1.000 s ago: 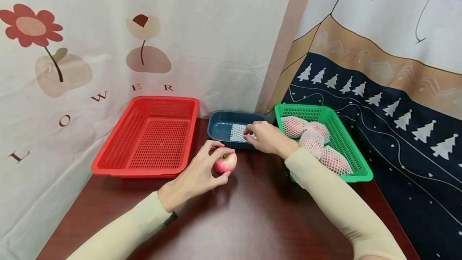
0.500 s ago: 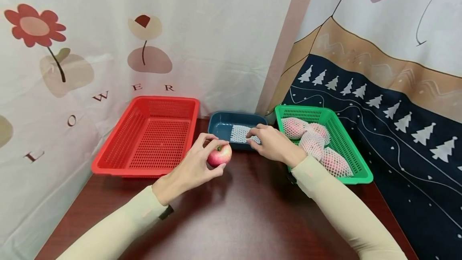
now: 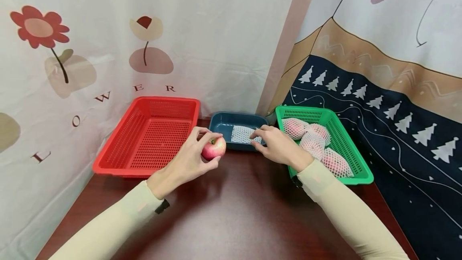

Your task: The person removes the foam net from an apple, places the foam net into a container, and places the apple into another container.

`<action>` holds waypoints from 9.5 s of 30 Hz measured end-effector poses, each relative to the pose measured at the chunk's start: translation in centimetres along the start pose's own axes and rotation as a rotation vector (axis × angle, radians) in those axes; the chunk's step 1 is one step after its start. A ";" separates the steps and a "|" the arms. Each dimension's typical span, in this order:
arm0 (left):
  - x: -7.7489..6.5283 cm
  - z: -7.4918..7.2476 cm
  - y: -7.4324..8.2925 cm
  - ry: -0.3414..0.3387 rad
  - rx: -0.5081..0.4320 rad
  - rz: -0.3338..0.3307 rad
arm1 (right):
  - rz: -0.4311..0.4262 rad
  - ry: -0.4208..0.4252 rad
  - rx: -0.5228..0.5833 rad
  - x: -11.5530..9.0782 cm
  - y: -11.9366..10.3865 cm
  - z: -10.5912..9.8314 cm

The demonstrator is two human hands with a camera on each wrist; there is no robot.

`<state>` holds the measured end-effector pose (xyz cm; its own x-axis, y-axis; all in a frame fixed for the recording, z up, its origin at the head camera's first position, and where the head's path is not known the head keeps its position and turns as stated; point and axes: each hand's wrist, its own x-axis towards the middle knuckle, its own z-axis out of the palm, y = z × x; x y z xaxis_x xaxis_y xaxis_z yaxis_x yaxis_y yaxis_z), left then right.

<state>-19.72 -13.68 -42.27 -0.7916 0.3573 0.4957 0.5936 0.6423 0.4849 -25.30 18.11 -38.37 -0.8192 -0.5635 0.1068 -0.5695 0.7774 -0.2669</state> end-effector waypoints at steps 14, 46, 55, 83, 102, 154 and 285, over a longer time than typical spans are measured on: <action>1.6 -2.0 -1.5 -0.002 0.001 -0.064 | -0.010 0.038 0.039 -1.4 0.8 -0.6; 5.4 -6.1 -6.5 -0.088 0.083 -0.286 | 0.046 0.106 0.065 -2.3 4.5 -1.8; 6.7 -6.2 -8.0 -0.081 0.088 -0.301 | 0.074 0.105 0.062 -2.7 5.6 -2.1; 9.4 -7.1 -12.5 -0.265 0.153 -0.428 | 0.154 0.108 0.059 -3.8 9.0 -3.4; 11.2 -5.9 -14.4 -0.432 0.218 -0.535 | 0.209 0.103 0.042 -4.4 11.6 -3.7; 9.8 -6.0 -8.1 -0.369 0.310 -0.414 | 0.274 0.057 0.037 -5.3 14.0 -6.0; 6.6 19.2 11.4 -0.417 0.106 -0.101 | 0.388 -0.276 -0.063 2.6 17.9 -1.1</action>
<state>-20.99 9.09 -47.31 -0.8484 0.5187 0.1058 0.5096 0.7461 0.4286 -37.68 30.88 -41.87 -0.9285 -0.2752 -0.2494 -0.2356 0.9555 -0.1775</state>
